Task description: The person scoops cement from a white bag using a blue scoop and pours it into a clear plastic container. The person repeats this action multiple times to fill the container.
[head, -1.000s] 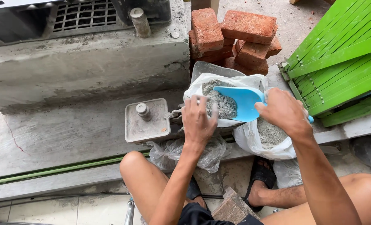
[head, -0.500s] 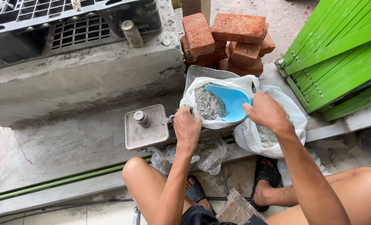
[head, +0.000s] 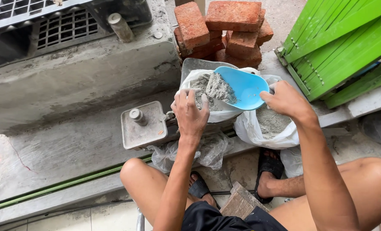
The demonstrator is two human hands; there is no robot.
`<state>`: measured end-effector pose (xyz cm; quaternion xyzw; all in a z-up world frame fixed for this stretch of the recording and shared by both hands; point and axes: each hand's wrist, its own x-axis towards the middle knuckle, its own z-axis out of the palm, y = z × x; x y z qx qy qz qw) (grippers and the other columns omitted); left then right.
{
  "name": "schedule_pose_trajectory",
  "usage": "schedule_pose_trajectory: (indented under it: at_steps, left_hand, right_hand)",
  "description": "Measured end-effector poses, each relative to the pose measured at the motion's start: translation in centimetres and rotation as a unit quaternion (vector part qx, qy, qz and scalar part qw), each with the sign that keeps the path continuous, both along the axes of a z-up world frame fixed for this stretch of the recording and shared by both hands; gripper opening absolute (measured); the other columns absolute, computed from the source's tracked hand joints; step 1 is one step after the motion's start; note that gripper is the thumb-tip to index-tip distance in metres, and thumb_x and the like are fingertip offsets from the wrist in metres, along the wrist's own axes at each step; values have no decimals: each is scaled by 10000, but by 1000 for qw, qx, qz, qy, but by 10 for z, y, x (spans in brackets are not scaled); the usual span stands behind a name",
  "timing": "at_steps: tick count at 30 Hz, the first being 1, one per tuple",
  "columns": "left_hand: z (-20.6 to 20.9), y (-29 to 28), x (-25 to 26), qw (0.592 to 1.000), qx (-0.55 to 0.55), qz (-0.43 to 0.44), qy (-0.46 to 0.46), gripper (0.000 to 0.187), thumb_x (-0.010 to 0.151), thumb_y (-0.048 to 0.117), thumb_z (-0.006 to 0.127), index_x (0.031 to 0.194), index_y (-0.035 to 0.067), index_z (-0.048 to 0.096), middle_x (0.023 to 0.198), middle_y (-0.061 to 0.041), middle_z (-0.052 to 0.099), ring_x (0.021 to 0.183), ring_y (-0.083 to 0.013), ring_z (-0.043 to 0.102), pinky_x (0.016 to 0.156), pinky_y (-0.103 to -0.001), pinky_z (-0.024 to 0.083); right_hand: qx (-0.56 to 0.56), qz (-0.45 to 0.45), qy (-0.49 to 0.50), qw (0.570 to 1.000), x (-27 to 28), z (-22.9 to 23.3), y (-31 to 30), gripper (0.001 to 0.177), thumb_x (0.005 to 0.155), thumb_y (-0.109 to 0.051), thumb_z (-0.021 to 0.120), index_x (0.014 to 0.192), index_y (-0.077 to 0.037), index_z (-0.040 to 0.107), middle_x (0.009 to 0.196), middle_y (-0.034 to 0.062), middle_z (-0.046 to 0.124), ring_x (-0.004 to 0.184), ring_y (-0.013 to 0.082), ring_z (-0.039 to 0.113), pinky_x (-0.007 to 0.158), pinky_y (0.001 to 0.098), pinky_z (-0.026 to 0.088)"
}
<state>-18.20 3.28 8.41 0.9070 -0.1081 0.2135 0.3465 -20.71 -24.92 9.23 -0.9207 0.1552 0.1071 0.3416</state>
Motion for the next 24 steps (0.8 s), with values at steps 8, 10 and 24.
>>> schedule_pose_trajectory:
  at_steps: [8,10,24]
  left_hand:
    - [-3,-35,-15,993,-44,-112,10,87,973,129,604,1027,124,672,886,-64,643,926,-250,658,940,-484,488]
    - [-4,-51,-22,989,-18,-145,-17,94,984,161,612,1038,112,670,942,-74,685,915,-218,653,896,-405,452]
    - [-132,-161,-63,883,-57,-461,64,201,910,140,622,1040,-12,607,982,-157,594,918,-350,558,776,-454,441]
  right_hand:
    - [140,-102,-23,985,-40,39,-12,371,994,-195,559,885,145,659,621,196,570,405,170,498,348,342,465]
    - [123,-114,1,986,-46,42,-21,280,964,-172,524,811,56,580,653,188,602,466,186,504,394,342,387]
    - [163,-332,10,929,-158,-84,-111,313,1020,-267,657,873,7,627,687,178,664,444,160,445,386,338,322]
